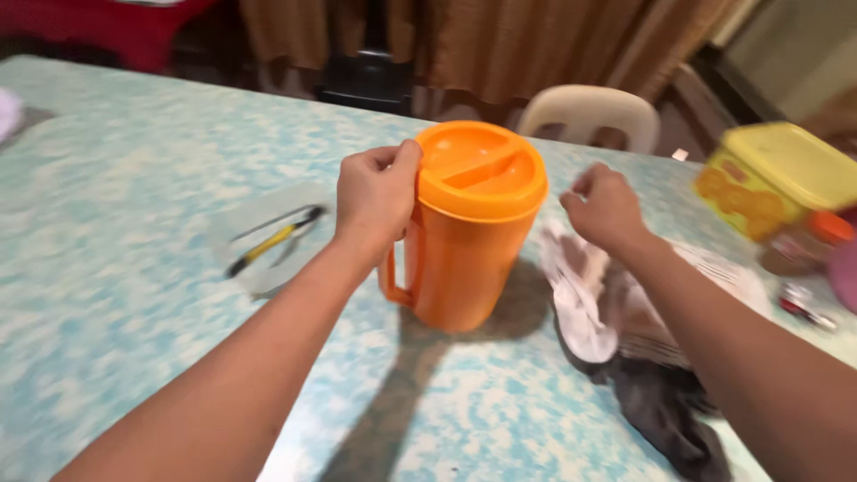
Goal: The person cleans a yellow helmet and a red helmet using a cloth and a toothbrush, then folds a black and an orange shirt, and finally cleans an orange pitcher with a cloth and toothbrush. The cleaned helmets are placed on a chair.
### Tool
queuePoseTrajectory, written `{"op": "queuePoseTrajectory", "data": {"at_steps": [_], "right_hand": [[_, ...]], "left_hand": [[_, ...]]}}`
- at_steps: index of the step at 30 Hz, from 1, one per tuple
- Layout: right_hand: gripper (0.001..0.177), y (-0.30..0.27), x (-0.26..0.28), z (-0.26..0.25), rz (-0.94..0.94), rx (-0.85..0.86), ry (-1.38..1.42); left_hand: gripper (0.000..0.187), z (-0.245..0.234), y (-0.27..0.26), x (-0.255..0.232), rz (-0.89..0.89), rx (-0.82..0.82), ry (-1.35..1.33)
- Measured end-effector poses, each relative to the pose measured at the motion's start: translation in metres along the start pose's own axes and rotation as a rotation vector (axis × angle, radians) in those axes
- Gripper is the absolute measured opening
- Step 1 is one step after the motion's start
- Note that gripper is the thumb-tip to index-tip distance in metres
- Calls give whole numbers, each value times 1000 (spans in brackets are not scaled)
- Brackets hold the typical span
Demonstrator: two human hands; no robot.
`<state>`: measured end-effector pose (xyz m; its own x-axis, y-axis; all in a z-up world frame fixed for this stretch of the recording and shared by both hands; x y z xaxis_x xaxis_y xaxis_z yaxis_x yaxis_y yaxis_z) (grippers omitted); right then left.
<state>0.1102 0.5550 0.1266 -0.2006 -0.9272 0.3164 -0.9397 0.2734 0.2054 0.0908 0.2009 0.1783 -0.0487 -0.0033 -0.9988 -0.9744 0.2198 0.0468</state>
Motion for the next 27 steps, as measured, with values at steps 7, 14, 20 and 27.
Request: {"op": "queuePoseTrajectory", "data": {"at_steps": [7,14,20,27], "right_hand": [[41,18,182,138,-531,580,677],[28,-2,270,240,-740,628,155],[20,16,240,239,-491,532,12],[21,30,143,214,-351,468,-112]], "left_hand": [[44,-125,-58,-9,-141,-45,114],[39,-231,-85,-19,-134,-218,243],[42,-274,-83,-25,-122,-267,216],[40,-273,-60,-32,-114,-266,196]]}}
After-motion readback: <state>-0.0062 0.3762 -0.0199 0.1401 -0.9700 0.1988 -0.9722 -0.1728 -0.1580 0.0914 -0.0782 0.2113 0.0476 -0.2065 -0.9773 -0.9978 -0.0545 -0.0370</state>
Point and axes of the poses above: each hand's wrist, its own y-axis towards the middle knuckle, its own z-axis out of the palm, x = y × z, the point moved 5 cm from there along y, towards the middle knuckle, and after that the axes turned 10 degrees about x, right-handed, at the moved point
